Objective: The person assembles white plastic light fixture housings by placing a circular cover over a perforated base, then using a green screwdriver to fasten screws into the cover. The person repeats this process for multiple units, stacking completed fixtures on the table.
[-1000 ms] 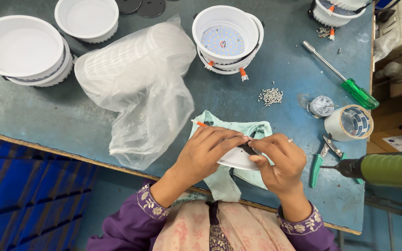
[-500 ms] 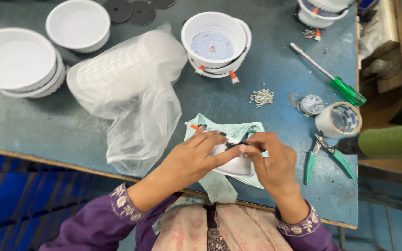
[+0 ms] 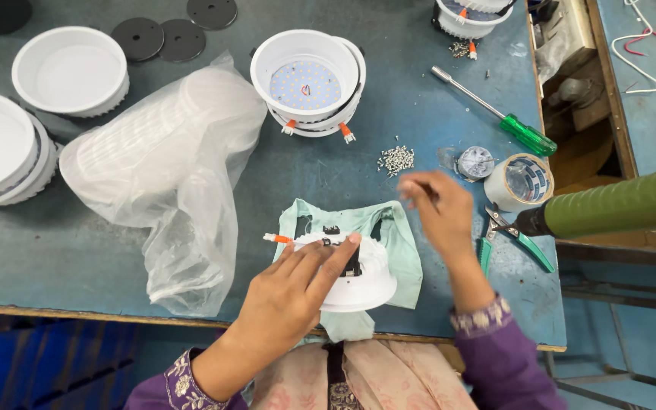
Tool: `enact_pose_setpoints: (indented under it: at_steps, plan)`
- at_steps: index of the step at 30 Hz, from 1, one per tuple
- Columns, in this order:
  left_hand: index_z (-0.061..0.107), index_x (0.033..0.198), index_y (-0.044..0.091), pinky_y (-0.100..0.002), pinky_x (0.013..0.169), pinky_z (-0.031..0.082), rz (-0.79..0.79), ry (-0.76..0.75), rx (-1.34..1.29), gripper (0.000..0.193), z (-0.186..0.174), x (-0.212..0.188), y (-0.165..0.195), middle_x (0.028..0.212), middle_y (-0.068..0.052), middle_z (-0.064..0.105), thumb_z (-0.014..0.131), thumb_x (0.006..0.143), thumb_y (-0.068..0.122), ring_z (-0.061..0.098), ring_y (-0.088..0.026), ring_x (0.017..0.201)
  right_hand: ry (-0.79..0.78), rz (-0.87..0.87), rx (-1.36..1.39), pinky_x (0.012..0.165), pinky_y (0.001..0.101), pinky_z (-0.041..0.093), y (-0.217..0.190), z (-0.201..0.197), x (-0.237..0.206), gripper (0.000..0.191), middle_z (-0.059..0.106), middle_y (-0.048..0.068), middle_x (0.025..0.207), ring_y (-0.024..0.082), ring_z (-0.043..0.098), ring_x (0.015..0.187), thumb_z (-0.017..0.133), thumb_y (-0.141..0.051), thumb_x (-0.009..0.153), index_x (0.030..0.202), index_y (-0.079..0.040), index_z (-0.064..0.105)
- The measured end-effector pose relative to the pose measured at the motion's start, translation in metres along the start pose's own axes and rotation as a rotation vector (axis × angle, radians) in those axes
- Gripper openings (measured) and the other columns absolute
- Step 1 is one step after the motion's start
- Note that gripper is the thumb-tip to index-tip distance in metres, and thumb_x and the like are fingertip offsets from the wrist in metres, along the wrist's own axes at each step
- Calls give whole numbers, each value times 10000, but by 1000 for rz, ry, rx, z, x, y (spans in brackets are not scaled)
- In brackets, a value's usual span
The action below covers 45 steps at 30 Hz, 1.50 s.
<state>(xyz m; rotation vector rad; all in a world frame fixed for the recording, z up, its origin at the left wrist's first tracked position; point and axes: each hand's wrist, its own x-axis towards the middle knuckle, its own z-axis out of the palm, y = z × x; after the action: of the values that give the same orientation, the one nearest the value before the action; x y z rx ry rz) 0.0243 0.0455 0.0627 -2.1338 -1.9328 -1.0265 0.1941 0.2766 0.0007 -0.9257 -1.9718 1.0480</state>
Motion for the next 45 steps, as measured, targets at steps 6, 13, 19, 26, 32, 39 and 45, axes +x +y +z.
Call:
enact_pose_setpoints:
  at_steps: [6, 13, 19, 26, 32, 39, 45]
  plan:
    - [478, 1515, 52, -399, 852, 572, -33, 28, -6, 764, -3, 0, -1, 1066, -129, 678, 617, 772, -60, 691, -299, 1008, -78, -312, -528, 728, 390, 540, 58, 14, 35, 212, 677, 119, 988, 292, 681, 819, 788, -122, 871, 1082, -110, 793]
    - [455, 1552, 77, -385, 860, 571, -51, 65, -11, 724, 0, -5, -4, 1018, -109, 657, 611, 854, -40, 691, -289, 995, -45, -316, -627, 684, 387, 525, 76, 18, 34, 91, 662, 76, 988, 236, 661, 761, 799, -151, 926, 986, -99, 754]
    - [442, 1568, 103, -365, 869, 572, -43, 91, -23, 738, 3, -5, -4, 1036, -88, 666, 599, 862, -44, 688, -252, 972, -30, -256, -697, 642, 372, 504, 69, 7, 20, 119, 639, 54, 946, 192, 643, 708, 827, -163, 878, 920, -97, 736]
    - [432, 1579, 116, -360, 847, 571, -45, 94, -20, 748, 5, -4, -5, 1002, -75, 652, 617, 869, -33, 677, -235, 936, 3, -131, -374, 629, 278, 503, 90, -6, 18, 135, 722, 64, 931, 112, 649, 695, 824, -75, 867, 941, -29, 721]
    - [426, 1584, 124, -359, 814, 567, -50, 94, -7, 762, 5, -4, -5, 984, -70, 646, 622, 865, -36, 673, -233, 917, -7, 95, 52, 621, 215, 507, 98, -8, 26, 162, 741, 45, 944, 52, 669, 754, 780, -86, 912, 1047, -27, 713]
    - [423, 1584, 117, -355, 819, 569, -44, 102, -20, 761, 6, -3, -5, 966, -64, 640, 614, 862, -31, 677, -236, 932, -25, -248, -420, 690, 269, 541, 79, -9, 20, 123, 700, 83, 951, 148, 698, 756, 748, -50, 983, 1094, -28, 799]
    - [394, 1598, 118, -358, 848, 558, -25, 131, -15, 743, 7, -2, -7, 976, -56, 633, 627, 899, 18, 673, -235, 951, -42, 67, -15, 649, 298, 570, 80, -6, 21, 106, 724, 66, 910, 152, 713, 774, 703, -65, 981, 1033, 25, 723]
